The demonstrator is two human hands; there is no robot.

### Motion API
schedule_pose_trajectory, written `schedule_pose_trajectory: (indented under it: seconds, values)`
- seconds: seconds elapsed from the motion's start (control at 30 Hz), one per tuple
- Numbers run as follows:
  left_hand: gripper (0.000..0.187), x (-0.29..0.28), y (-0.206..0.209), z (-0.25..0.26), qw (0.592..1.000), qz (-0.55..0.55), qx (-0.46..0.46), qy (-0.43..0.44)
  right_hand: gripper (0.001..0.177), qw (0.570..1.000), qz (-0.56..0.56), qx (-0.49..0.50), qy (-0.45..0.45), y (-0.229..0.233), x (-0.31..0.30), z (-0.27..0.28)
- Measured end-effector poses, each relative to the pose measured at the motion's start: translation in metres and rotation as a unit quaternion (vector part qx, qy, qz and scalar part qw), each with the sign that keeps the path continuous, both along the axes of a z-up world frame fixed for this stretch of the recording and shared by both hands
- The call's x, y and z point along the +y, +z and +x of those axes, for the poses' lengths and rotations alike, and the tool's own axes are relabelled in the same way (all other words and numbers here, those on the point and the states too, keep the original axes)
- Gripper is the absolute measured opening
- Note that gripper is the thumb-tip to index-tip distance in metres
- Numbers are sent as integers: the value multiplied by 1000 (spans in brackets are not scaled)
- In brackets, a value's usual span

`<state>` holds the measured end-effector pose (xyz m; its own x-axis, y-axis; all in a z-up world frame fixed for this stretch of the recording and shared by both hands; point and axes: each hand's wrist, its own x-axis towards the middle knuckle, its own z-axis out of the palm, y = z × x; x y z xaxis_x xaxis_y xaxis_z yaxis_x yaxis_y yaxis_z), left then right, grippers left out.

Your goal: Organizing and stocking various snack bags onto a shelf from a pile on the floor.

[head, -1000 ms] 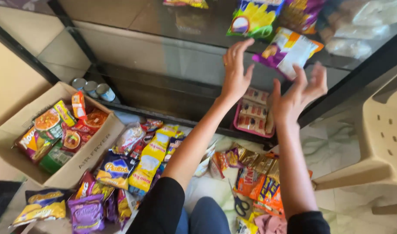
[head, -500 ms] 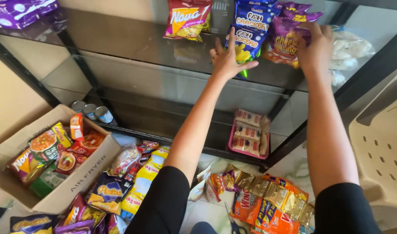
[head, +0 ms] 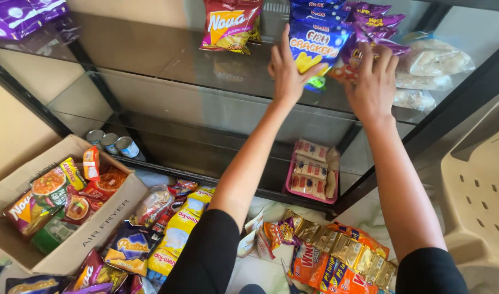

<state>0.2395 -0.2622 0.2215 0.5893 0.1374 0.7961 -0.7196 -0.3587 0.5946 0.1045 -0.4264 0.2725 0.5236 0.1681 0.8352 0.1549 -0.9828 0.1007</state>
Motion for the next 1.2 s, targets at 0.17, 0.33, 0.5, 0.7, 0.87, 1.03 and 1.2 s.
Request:
schedule_pose_trajectory:
  seconds: [0.17,0.33,0.5,0.7,0.87,1.03,1.2]
  values:
    - [127,-26,-9,14,996,12,8,91,77,999,30,33,-29,-13,-18,19]
    - [137,-18,-5,12,994,12,-6,109,79,1000,16,22,-5,-4,-4,4]
    - [150,-5,-1,3,997,34,13,64,77,999,-20,-10,-30,-12,-5,2]
    - [156,-3,-6,6,996,64,14,57,76,991,-81,-11,-105,-11,-11,13]
    - [156,5,-1,-4,996,78,27,46,78,999,-5,35,-24,-15,-19,24]
    - [155,12,2,-13,996,84,16,30,80,998,10,50,-29,-24,-12,13]
    - [154,3,-12,14,991,90,80,-56,73,999,-29,15,-3,-9,3,-4]
